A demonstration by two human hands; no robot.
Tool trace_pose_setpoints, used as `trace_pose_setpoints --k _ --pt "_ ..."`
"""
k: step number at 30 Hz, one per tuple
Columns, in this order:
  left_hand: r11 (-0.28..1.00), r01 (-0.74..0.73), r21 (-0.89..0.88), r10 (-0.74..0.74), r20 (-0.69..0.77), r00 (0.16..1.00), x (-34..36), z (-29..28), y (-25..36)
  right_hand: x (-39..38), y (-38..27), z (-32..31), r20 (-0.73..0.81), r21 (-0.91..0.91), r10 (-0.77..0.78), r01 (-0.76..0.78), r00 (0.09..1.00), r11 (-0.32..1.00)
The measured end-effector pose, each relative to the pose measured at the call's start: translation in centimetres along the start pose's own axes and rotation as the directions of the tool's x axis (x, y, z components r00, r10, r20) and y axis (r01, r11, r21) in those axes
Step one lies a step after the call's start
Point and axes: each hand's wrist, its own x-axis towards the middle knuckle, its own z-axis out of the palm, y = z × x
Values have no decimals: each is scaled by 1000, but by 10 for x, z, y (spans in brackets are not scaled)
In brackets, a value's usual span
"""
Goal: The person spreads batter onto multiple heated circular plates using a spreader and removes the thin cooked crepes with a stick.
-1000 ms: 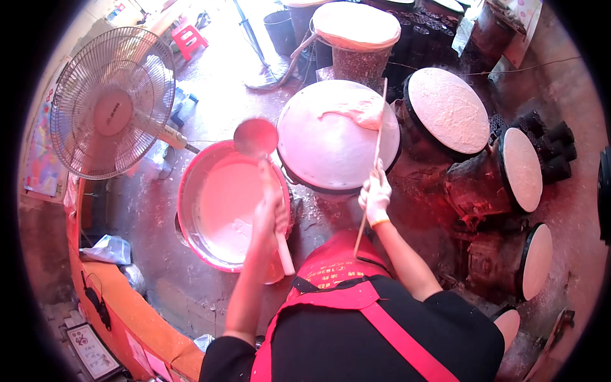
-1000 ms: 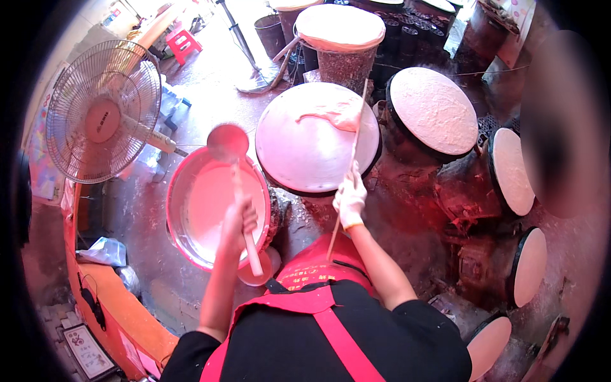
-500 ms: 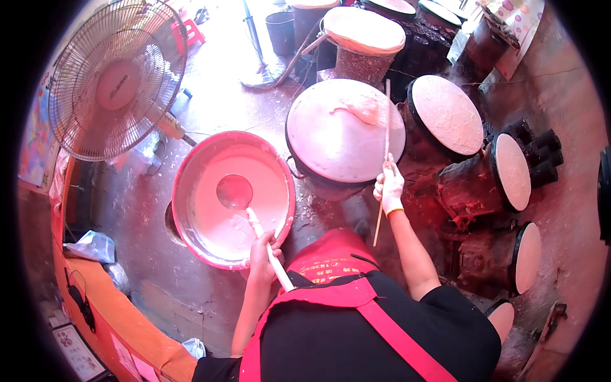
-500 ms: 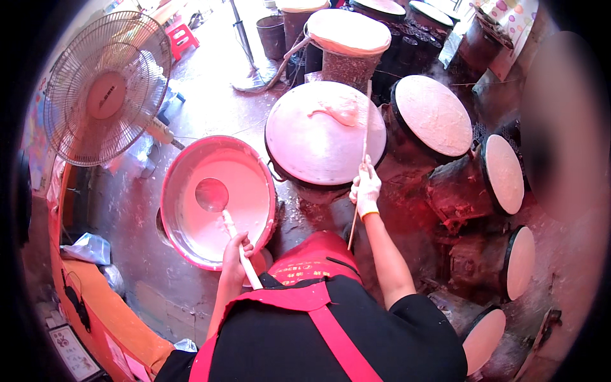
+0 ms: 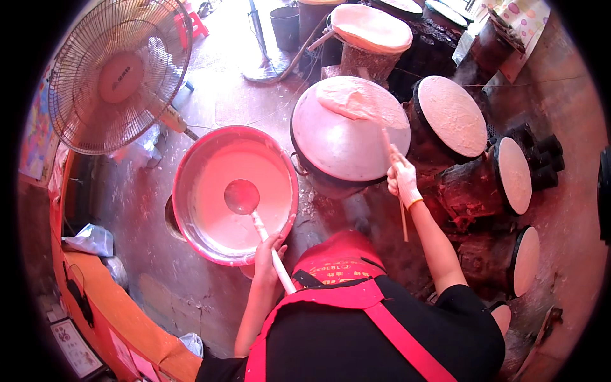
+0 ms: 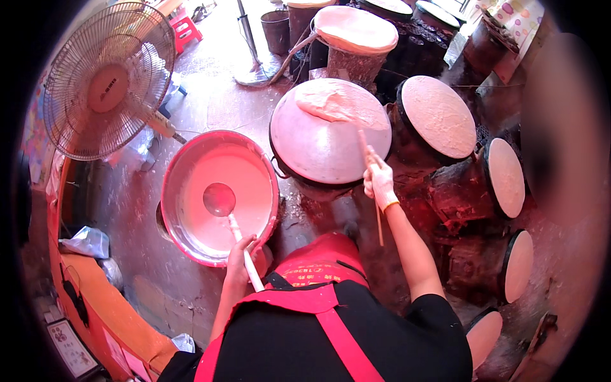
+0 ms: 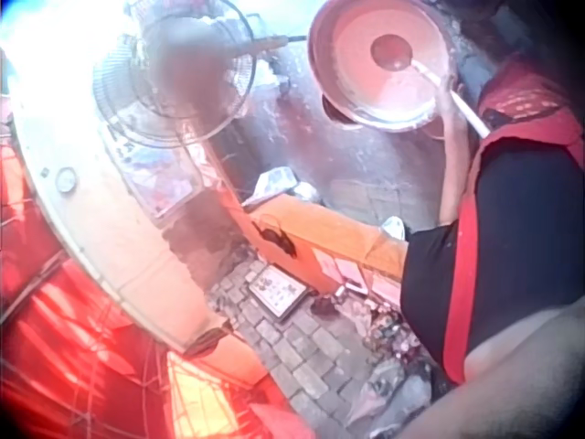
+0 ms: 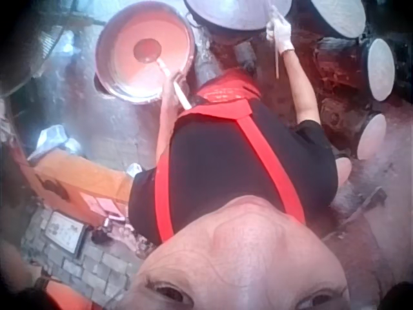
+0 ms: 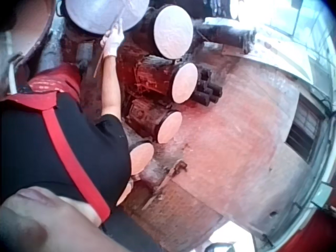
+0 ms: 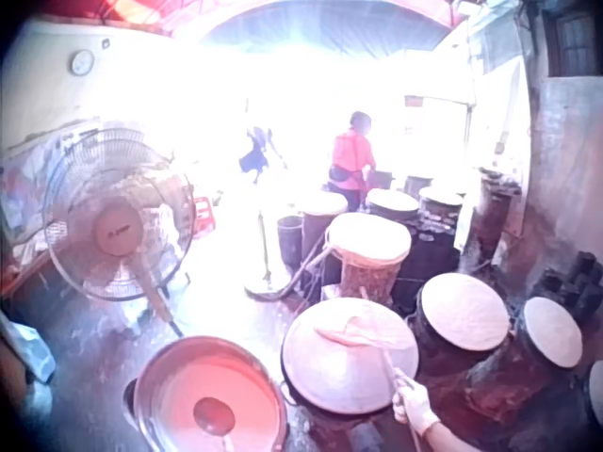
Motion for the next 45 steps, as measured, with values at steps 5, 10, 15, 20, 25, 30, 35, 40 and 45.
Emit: trace_pose_setpoints --k 5,10,15,20,25,30,35,40,45 --pt "994 -56 -90 55 -4 998 -8 17 -10 49 -26 2 179 -166 97 -67 979 984" --pt "997 -50 -56 47 -54 997 -15 24 -27 27 -41 -16 344 -366 223 -88 912 926" --pt "997 -69 -40 62 -169 984 -26 43 -42 37 -64 -85 424 -347 303 -156 854 925" --pt "984 -105 -146 83 -149 985 -37 80 -41 109 -68 -31 278 -305 101 -12 955 952" --pt "968 -132 -214 85 -215 973 -49 96 -62 120 -49 -28 574 -468 201 116 794 876" --pt "953 -179 -245 95 -320 943 -80 115 -90 154 -85 -59 600 -483 231 117 766 868" --pt "977 -111 -181 37 -369 929 -93 125 -105 162 -77 -60 666 -539 336 118 666 834" --pt "995 -70 -77 41 -330 943 -92 116 -98 102 -97 -157 570 -546 541 -207 618 812" --pt "999 4 45 3 -148 989 -63 112 -63 62 -72 -135 419 -360 249 -92 873 929"
